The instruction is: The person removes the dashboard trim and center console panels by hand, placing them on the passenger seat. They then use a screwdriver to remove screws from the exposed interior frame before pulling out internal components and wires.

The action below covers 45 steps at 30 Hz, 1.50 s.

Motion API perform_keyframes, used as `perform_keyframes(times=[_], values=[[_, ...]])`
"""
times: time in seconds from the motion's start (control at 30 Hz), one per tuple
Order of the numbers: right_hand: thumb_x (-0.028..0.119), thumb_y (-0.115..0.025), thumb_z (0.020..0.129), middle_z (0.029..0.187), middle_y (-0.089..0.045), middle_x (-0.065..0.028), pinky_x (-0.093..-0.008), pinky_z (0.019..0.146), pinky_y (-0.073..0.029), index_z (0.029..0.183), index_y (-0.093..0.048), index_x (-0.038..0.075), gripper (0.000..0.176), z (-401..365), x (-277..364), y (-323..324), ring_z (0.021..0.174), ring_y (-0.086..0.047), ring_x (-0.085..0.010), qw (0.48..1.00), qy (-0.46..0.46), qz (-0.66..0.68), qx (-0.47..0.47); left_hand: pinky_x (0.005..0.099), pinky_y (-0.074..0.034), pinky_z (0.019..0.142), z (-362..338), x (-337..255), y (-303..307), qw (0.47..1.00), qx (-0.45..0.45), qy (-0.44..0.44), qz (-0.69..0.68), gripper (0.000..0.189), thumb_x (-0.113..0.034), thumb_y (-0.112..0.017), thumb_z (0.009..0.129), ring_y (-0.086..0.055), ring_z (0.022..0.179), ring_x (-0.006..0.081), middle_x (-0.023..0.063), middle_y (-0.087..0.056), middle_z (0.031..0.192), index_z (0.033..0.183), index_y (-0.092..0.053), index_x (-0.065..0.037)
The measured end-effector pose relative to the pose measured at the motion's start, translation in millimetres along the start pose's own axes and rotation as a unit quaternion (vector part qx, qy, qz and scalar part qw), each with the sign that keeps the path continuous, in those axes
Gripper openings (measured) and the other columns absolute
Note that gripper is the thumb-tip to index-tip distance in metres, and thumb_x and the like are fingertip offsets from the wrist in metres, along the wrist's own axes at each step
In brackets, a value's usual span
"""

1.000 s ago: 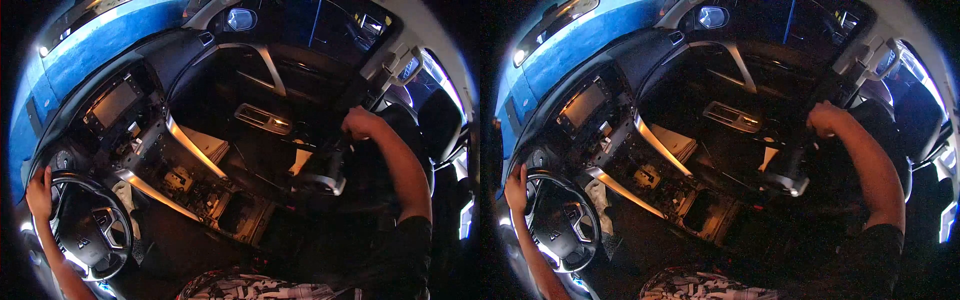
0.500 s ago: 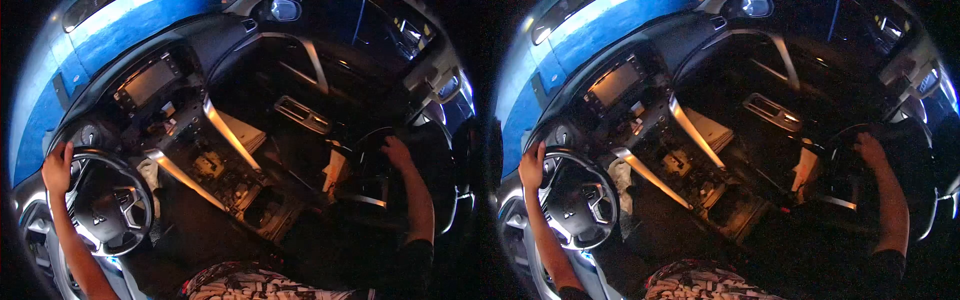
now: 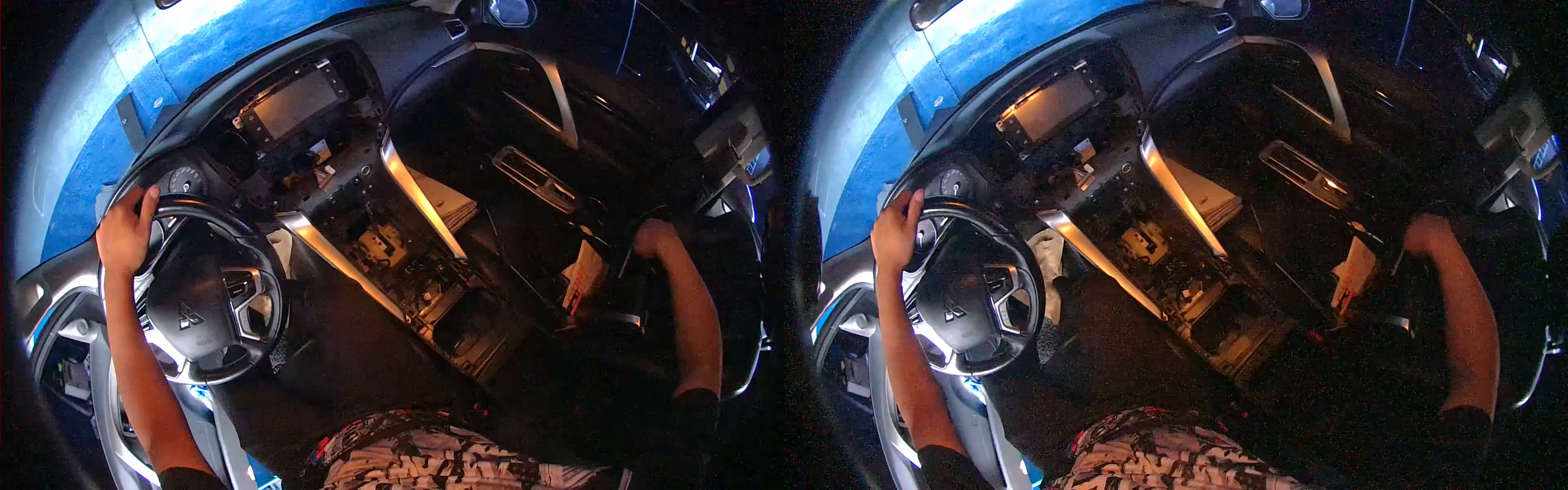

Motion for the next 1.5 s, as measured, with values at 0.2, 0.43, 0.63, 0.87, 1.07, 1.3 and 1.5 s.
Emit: perform_keyframes(times=[0.2, 0.43, 0.63, 0.87, 1.07, 1.3, 1.5], values=[[0.024, -0.066, 0.081, 0.141, -0.048, -0.0294, -0.0483, 0.102, -0.048, 0.135, -0.052, -0.002, 0.061, 50, -24, -58, 0.125, -0.054, -0.0420, 0.948, -0.107, 0.179, -0.241, 0.0484, -0.050, 0.085, 6, 9, -8, 0.996, 0.082, 0.033, 0.015, 0.056, -0.057, -0.044, 0.099, -0.065, 0.100, 0.0430, 0.0225, -0.069, 0.103, 0.114, -0.068, -0.008], [0.015, -0.064, 0.081, 0.132, -0.054, -0.0317, -0.0472, 0.100, -0.049, 0.144, -0.040, -0.001, 0.069, 80, -77, -72, 0.119, -0.057, -0.0458, 0.910, -0.118, 0.277, -0.286, 0.0524, -0.049, 0.079, 4, 17, -16, 1.000, 0.000, 0.007, -0.005, 0.053, -0.055, -0.043, 0.100, -0.063, 0.095, 0.0462, 0.0243, -0.067, 0.097, 0.103, -0.067, -0.008], [0.009, -0.064, 0.083, 0.134, -0.052, -0.0320, -0.0476, 0.102, -0.048, 0.148, -0.038, 0.005, 0.071, 40, -72, -56, 0.123, -0.054, -0.0444, 0.851, -0.176, 0.328, -0.369, 0.0513, -0.048, 0.082, 7, 23, -23, 0.999, 0.029, 0.022, 0.000, 0.057, -0.057, -0.041, 0.100, -0.062, 0.098, 0.0460, 0.0253, -0.067, 0.099, 0.107, -0.067, -0.006], [0.005, -0.065, 0.077, 0.132, -0.052, -0.0327, -0.0479, 0.104, -0.046, 0.149, -0.039, 0.004, 0.076, 50, -68, -74, 0.120, -0.054, -0.0475, 0.831, -0.191, 0.328, -0.407, 0.0486, -0.048, 0.084, 8, 26, -26, 1.000, 0.022, 0.007, -0.021, 0.057, -0.055, -0.041, 0.101, -0.063, 0.102, 0.0450, 0.0248, -0.067, 0.104, 0.115, -0.066, -0.005], [0.013, -0.068, 0.079, 0.133, -0.054, -0.0285, -0.0479, 0.105, -0.045, 0.148, -0.042, 0.007, 0.073, 61, -58, -95, 0.120, -0.056, -0.0440, 0.853, -0.161, 0.311, -0.388, 0.0484, -0.048, 0.084, 9, 26, -27, 0.999, 0.010, -0.006, -0.038, 0.055, -0.052, -0.042, 0.102, -0.062, 0.103, 0.0450, 0.0257, -0.066, 0.105, 0.113, -0.066, -0.004], [0.018, -0.066, 0.077, 0.139, -0.053, -0.0258, -0.0429, 0.109, -0.042, 0.141, -0.051, 0.003, 0.067, 79, -71, -74, 0.126, -0.053, -0.0399, 0.856, -0.146, 0.343, -0.358, 0.0484, -0.048, 0.083, 7, 26, -25, 0.999, 0.025, 0.001, -0.024, 0.056, -0.053, -0.042, 0.102, -0.061, 0.101, 0.0456, 0.0264, -0.065, 0.103, 0.111, -0.066, -0.004], [0.022, -0.063, 0.083, 0.144, -0.049, -0.0233, -0.0447, 0.109, -0.042, 0.146, -0.046, 0.006, 0.067, 108, -61, -90, 0.132, -0.048, -0.0401, 0.867, -0.170, 0.318, -0.345, 0.0476, -0.049, 0.084, 9, 30, -29, 0.999, 0.018, -0.002, -0.033, 0.057, -0.056, -0.042, 0.101, -0.063, 0.101, 0.0448, 0.0250, -0.067, 0.103, 0.116, -0.067, -0.007]])
Point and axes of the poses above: each hand's wrist, its own z-axis towards the middle knuckle, its own y-axis out of the back of the hand, x = y × z, the point moved 4 cm from there along z, towards the middle knuckle
